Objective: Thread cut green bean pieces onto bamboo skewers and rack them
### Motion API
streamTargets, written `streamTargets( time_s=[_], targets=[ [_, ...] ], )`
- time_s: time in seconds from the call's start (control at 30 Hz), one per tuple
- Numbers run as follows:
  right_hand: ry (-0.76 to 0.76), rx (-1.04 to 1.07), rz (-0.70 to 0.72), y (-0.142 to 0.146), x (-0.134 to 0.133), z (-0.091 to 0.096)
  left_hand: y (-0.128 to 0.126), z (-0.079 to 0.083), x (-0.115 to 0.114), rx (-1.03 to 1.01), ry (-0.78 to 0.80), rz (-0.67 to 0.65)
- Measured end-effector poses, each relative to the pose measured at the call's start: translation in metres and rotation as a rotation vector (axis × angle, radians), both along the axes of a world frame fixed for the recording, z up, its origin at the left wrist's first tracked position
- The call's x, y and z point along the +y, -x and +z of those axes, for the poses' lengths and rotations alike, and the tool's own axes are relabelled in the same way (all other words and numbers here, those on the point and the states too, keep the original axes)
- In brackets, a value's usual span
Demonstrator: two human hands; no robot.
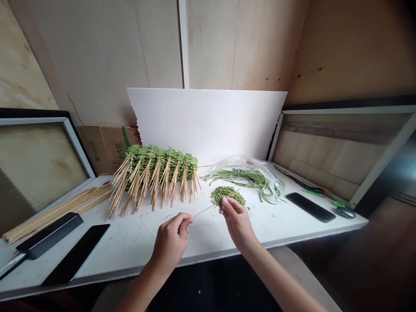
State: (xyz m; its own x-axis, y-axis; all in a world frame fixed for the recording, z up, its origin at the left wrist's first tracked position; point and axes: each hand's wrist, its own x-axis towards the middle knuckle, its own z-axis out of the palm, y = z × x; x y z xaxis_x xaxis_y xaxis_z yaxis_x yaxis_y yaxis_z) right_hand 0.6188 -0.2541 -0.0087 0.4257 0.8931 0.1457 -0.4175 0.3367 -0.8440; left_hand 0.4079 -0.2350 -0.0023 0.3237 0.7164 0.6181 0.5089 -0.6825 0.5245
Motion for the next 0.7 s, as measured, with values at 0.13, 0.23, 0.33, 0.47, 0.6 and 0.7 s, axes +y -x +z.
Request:
streamTargets(
  time_s=[0.13, 0.23, 0.33, 0.47, 0.6, 0.7],
  targets=[
    [-0.003, -0.057, 0.013, -0.012, 0.002, 0.002, 0.003, 0.004, 0.006, -0.02, 0.049, -0.004],
    [0.005, -0.112, 0.051, -0.018, 0.003, 0.003, 0.004, 0.003, 0.008, -0.046, 0.076, -0.002],
    [0.027, -0.204, 0.071, -0.022, 0.003, 0.003, 0.005, 0.001, 0.009, -0.06, 0.094, -0.009],
    [-0.028, -0.299, 0.081, -0.028, 0.004, 0.004, 0.005, 0.0, 0.01, -0.066, 0.115, -0.017],
    [-0.06, -0.274, 0.086, -0.033, 0.004, 0.01, 0.007, -0.003, 0.012, -0.059, 0.122, -0.015],
    [-0.052, -0.178, 0.078, -0.039, 0.003, 0.017, 0.008, -0.004, 0.015, -0.051, 0.13, -0.012]
  ],
)
